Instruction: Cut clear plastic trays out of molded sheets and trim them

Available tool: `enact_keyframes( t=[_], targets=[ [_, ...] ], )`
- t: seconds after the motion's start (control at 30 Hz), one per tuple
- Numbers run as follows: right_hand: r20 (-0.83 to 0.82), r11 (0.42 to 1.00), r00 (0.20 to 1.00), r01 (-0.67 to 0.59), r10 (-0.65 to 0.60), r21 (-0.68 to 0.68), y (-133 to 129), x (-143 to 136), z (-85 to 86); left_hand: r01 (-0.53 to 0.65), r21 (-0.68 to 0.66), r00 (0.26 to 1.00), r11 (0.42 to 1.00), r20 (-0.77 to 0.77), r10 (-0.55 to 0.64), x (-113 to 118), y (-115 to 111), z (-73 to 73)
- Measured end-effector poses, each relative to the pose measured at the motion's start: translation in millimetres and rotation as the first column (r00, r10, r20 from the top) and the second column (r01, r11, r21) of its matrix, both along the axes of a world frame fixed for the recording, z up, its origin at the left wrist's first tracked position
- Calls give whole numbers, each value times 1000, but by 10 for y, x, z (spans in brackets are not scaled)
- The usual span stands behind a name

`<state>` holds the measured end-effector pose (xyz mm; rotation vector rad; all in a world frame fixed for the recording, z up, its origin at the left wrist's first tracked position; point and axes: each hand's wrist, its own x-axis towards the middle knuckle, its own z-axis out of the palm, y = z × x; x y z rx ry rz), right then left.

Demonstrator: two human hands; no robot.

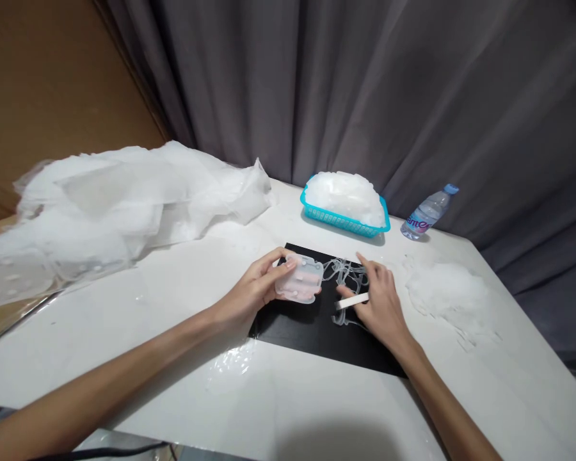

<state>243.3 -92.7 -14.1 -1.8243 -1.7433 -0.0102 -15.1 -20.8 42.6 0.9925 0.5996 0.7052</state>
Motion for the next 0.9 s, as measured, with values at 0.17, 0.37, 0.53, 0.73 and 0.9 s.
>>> enact_keyframes(
  t=[0.17, 0.37, 0.53, 0.73, 0.9],
  targets=[
    [38, 968, 973, -224, 229, -114, 19, -133, -35, 52, -52, 998, 997, 45, -50, -14, -36, 45],
    [-311, 997, 950, -16, 40, 79, 28, 244, 246, 110, -21, 993, 994, 39, -109, -29, -46, 29],
    [-402, 782, 778, 589, -482, 203, -180, 1223, 471, 162, -30, 986, 986, 44, -161, -44, -50, 30],
    [-54, 515, 548, 811, -835, 278, -431, 1696, 366, 201, -36, 975, 979, 106, -196, -24, -59, 15],
    [107, 747, 758, 590, -643, 308, -314, 1255, 288, 211, -46, 973, 976, 109, -206, -23, -58, -5]
  ],
)
